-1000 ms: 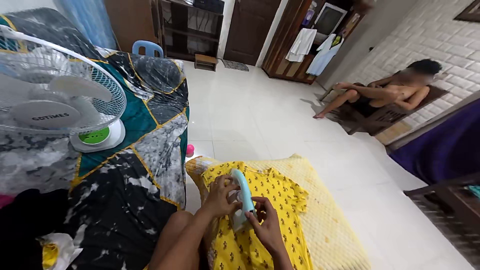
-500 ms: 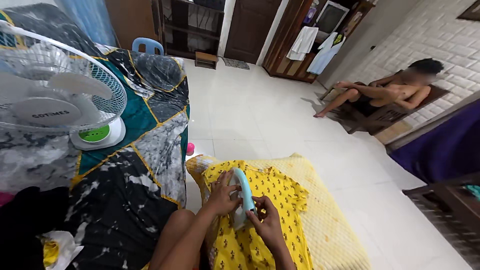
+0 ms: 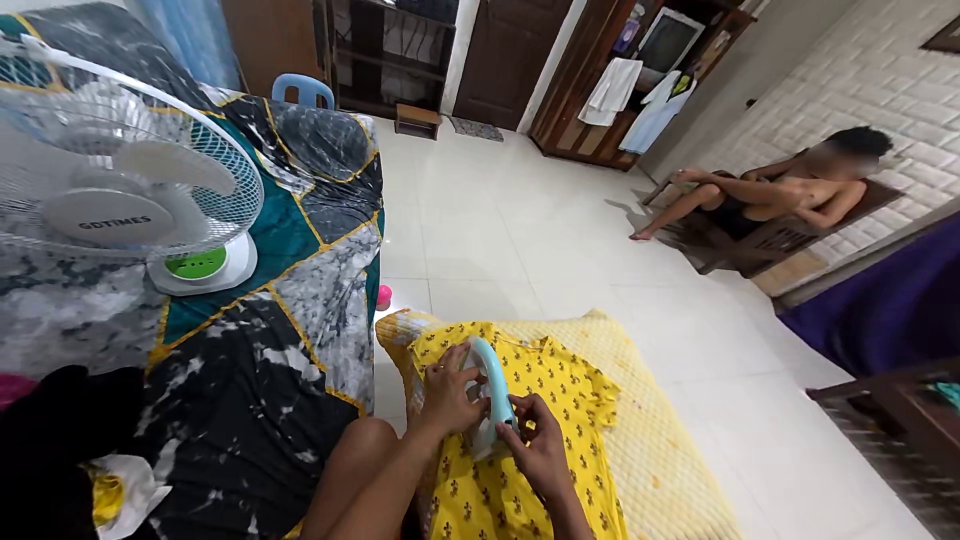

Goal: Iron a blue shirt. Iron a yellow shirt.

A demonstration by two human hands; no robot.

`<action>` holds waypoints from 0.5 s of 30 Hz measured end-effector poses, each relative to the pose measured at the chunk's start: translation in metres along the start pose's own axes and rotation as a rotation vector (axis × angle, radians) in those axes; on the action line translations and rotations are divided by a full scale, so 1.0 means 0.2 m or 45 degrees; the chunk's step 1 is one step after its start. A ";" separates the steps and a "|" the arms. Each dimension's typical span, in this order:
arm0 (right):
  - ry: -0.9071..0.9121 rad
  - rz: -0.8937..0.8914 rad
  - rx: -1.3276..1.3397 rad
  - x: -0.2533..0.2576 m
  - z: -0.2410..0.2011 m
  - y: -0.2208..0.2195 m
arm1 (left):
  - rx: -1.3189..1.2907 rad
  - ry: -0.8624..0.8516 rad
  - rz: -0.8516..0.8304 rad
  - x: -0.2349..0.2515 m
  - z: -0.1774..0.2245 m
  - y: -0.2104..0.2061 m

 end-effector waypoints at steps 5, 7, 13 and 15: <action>0.009 0.004 0.012 0.00 0.00 0.00 | -0.020 0.047 0.063 -0.01 0.00 0.00; 0.015 0.008 0.014 0.00 0.00 0.00 | -0.024 0.057 0.091 -0.02 0.00 0.01; 0.031 0.009 0.023 -0.01 0.01 0.00 | 0.012 0.096 0.064 -0.01 0.01 -0.01; 0.025 0.010 0.010 -0.01 0.00 0.00 | -0.004 0.065 0.052 -0.01 0.01 -0.01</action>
Point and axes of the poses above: each hand's wrist, its own x-axis towards the middle knuckle, its own y-axis out of the back of the hand, z = x × y, the point moved 9 cm from there along x, towards the middle knuckle, and after that the axes turned 2 degrees about -z, right-handed, at the moved point
